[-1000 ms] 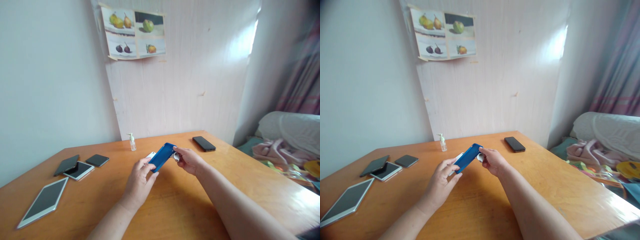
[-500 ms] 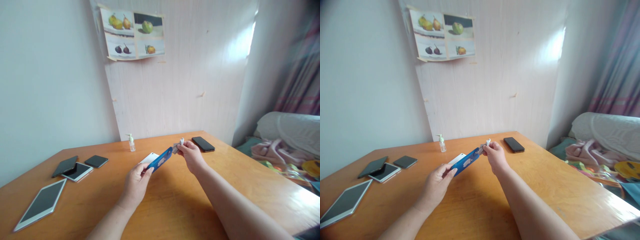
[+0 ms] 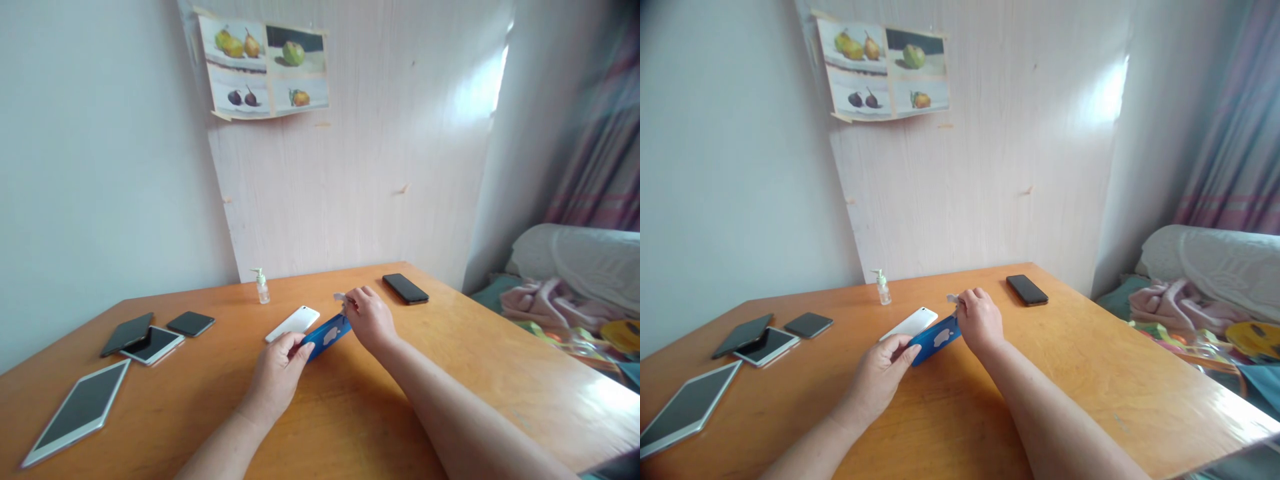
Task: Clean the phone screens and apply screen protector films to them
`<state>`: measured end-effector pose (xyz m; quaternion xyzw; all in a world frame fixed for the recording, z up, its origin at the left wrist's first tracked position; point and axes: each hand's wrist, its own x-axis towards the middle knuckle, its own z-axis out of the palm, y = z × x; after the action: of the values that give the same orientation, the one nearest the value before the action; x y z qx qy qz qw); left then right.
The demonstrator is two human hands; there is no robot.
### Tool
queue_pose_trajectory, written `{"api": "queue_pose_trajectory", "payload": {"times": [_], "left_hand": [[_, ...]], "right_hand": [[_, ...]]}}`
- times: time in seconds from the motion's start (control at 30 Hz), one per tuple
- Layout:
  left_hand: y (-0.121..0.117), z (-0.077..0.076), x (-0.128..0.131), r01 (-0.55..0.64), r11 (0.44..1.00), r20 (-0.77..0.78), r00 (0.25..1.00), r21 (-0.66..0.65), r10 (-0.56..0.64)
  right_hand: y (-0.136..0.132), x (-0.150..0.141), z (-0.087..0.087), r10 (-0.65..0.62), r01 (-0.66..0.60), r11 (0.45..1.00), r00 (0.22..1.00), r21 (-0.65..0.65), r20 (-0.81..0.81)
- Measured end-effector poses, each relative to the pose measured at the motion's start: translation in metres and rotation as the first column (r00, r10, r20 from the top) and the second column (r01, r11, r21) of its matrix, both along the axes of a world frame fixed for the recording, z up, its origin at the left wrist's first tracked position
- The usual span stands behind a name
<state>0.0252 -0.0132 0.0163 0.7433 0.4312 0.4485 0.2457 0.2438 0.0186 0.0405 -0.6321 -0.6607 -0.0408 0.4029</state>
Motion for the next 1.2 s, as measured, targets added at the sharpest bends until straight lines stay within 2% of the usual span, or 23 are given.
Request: {"api": "queue_pose_trajectory", "payload": {"times": [0.07,0.23,0.3,0.37,0.5,0.6,0.7,0.83,0.9,0.97,1.03,1.1,1.13,1.2], "left_hand": [[0.000,0.000,0.000,0.003,1.000,-0.006,1.000,-0.010,-0.003],[0.001,0.000,0.000,0.004,1.000,-0.016,1.000,-0.020,-0.005],[0.001,0.000,-0.001,0.005,1.000,-0.014,1.000,-0.021,-0.006],[0.002,0.000,-0.001,0.007,1.000,-0.018,1.000,-0.018,-0.007],[0.001,0.000,-0.001,0.022,1.000,-0.045,0.999,0.013,-0.021],[-0.001,0.002,0.000,0.029,0.999,-0.069,0.997,0.044,-0.026],[-0.003,0.003,0.002,0.037,0.997,-0.092,0.995,0.061,-0.031],[-0.005,0.004,0.002,0.070,0.997,-0.081,0.994,0.033,-0.067],[-0.005,0.005,0.002,0.083,0.996,-0.069,0.994,0.020,-0.082],[-0.005,0.005,0.002,0.071,0.997,-0.081,0.994,0.024,-0.069],[-0.005,0.006,0.002,0.059,0.998,-0.107,0.993,0.033,-0.055],[-0.005,0.006,0.002,0.060,0.998,-0.124,0.991,0.036,-0.056],[-0.005,0.006,0.002,0.062,0.997,-0.127,0.990,0.036,-0.057],[-0.005,0.006,0.002,0.059,0.998,-0.125,0.991,0.035,-0.054]], "right_hand": [[-0.004,-0.004,0.003,0.027,-0.027,1.000,0.999,0.001,0.016],[-0.015,-0.018,0.005,0.288,-0.289,0.957,0.956,0.033,0.050],[-0.015,-0.019,0.003,0.330,-0.331,0.943,0.944,0.028,0.032],[-0.009,-0.015,0.000,0.290,-0.289,0.957,0.957,0.025,-0.014],[0.006,0.002,-0.003,0.098,-0.094,0.995,0.984,0.032,-0.146],[0.008,0.007,-0.001,0.073,-0.076,0.997,0.975,-0.004,-0.211],[-0.002,-0.004,0.003,0.154,-0.167,0.985,0.968,-0.051,-0.200],[-0.023,-0.029,0.005,0.392,-0.401,0.915,0.909,-0.043,-0.141],[-0.026,-0.033,0.005,0.437,-0.442,0.896,0.893,-0.028,-0.110],[-0.019,-0.025,0.004,0.365,-0.369,0.929,0.925,-0.021,-0.102],[-0.008,-0.009,0.003,0.221,-0.227,0.973,0.968,-0.040,-0.120],[0.003,0.005,0.002,0.102,-0.113,0.991,0.985,-0.071,-0.140],[0.005,0.007,0.002,0.078,-0.090,0.993,0.987,-0.078,-0.140],[0.002,0.002,0.001,0.115,-0.123,0.990,0.986,-0.065,-0.124]]}}
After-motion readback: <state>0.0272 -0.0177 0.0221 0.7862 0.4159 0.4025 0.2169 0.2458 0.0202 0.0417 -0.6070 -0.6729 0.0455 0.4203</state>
